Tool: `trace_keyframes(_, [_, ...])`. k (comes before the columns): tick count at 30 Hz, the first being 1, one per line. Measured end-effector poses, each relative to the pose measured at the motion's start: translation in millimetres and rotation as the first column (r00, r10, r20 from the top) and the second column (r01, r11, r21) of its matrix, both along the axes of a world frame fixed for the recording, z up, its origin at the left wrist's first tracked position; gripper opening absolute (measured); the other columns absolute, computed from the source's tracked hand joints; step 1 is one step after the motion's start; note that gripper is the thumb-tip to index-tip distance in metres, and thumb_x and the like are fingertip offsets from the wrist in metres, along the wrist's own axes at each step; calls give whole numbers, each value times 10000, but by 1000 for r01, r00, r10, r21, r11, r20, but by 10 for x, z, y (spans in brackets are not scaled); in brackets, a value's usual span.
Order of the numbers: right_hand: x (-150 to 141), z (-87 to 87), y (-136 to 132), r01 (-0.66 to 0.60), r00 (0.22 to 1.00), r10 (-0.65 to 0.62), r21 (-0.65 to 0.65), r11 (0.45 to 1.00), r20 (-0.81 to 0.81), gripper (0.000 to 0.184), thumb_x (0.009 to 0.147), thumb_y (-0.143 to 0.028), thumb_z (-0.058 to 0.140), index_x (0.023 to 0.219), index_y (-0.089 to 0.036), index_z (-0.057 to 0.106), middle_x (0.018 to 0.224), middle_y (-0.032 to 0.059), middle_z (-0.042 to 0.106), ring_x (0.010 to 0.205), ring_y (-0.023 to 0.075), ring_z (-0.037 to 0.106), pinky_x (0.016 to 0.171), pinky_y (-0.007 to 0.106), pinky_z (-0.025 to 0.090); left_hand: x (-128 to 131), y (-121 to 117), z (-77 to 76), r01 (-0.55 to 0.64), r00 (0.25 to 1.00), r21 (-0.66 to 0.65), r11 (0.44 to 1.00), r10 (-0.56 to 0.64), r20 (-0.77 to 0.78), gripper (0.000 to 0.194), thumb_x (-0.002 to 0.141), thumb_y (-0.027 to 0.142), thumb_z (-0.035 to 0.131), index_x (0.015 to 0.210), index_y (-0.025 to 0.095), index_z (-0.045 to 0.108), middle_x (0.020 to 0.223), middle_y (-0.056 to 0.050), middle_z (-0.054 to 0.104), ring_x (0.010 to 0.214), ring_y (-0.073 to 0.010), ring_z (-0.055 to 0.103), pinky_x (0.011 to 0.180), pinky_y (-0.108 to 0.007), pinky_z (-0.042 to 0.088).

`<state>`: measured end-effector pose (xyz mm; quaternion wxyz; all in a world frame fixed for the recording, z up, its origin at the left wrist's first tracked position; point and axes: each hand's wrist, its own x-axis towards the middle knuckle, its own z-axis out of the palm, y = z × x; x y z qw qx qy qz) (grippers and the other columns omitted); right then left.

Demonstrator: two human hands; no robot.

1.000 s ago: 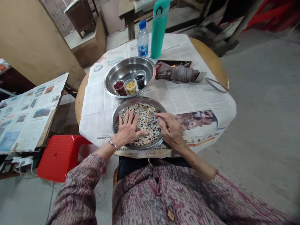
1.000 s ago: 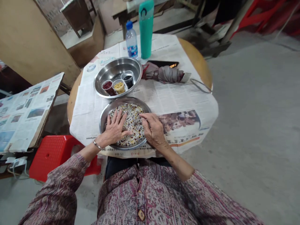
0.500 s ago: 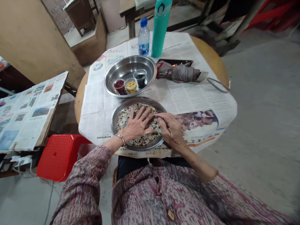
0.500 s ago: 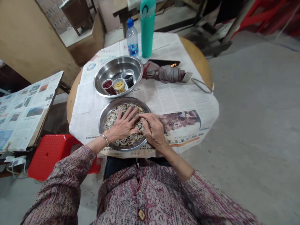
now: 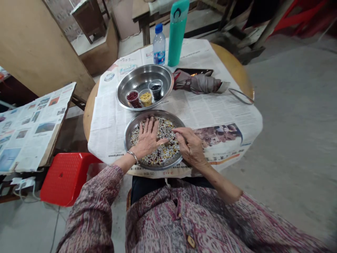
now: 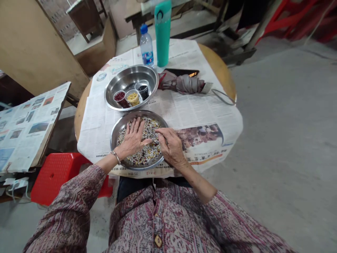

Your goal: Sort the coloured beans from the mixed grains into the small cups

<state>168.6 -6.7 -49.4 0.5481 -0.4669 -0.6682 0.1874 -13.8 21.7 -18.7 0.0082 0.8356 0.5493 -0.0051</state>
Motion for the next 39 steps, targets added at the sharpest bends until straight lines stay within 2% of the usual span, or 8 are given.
trace_keyframes(7, [6, -14, 0, 3, 1000, -3, 0, 1000, 13, 246, 998, -274, 466, 1091, -234, 690, 1051, 85, 737, 1000, 234, 679, 908, 422, 547, 186, -177, 103, 315, 946, -111, 943, -321, -40, 770, 1018, 623, 342, 1597, 136, 199, 1691, -144, 162, 1584, -315, 69, 1261, -620, 129])
trace_keyframes(13, [-3, -18, 1, 10, 1000, -10, 7, 1000, 4, 246, 997, -285, 471, 1076, -242, 699, 1019, 79, 738, 979, 236, 681, 898, 423, 548, -265, -413, 378, 473, 873, -255, 843, -487, 9, 509, 1031, 436, 486, 1515, 304, 399, 1665, -33, 291, 1575, -264, 158, 1271, -560, 185])
trace_keyframes(18, [-4, -25, 7, 11, 1000, -11, 0, 1000, 1, 241, 989, -281, 484, 1084, -250, 703, 1019, 73, 739, 975, 239, 683, 900, 436, 551, -664, -438, 540, 431, 902, -265, 863, -408, 140, 253, 1006, 255, 543, 1237, 282, 645, 1522, -10, 509, 1491, -207, 358, 1219, -439, 358])
trace_keyframes(22, [-1, -27, 8, 11, 1000, -11, 18, 1000, -1, 230, 985, -273, 492, 1070, -243, 704, 1008, 72, 739, 963, 236, 683, 888, 431, 553, -741, -444, 571, 207, 971, -177, 962, -180, 154, 108, 987, 223, 557, 1049, 205, 644, 1234, -72, 622, 1173, -209, 582, 1041, -400, 509])
trace_keyframes(26, [-4, -23, 3, 8, 1000, -8, 20, 1000, -1, 227, 986, -271, 494, 1065, -239, 705, 997, 74, 736, 957, 234, 681, 877, 424, 554, -621, -485, 574, 116, 992, -280, 953, -99, 74, 90, 950, 255, 628, 977, 178, 591, 1026, -57, 622, 961, -213, 615, 878, -362, 542])
trace_keyframes(32, [0, -26, 0, 6, 1000, -7, 9, 1000, 5, 238, 977, -265, 496, 1075, -247, 713, 1004, 71, 738, 961, 242, 681, 886, 439, 556, -231, -414, 510, 315, 934, -363, 877, -218, 283, 72, 976, 191, 548, 1003, 208, 612, 1043, -26, 663, 945, -170, 643, 895, -318, 523])
trace_keyframes(36, [3, -33, 2, 9, 1000, -9, 18, 1000, 14, 237, 978, -261, 497, 1079, -245, 710, 1005, 73, 738, 960, 240, 682, 883, 436, 555, -16, -107, 341, 345, 885, -285, 894, -208, 417, 93, 950, 203, 602, 1028, 193, 652, 985, -24, 695, 918, -156, 655, 884, -303, 536])
trace_keyframes(39, [3, -32, 3, 6, 1000, -7, 25, 1000, 20, 233, 984, -256, 491, 1081, -246, 703, 1001, 72, 735, 956, 233, 680, 874, 426, 553, 4, 152, 215, 191, 879, -222, 956, -66, 472, 120, 930, 213, 638, 1040, 181, 675, 926, -30, 711, 867, -157, 669, 825, -298, 559])
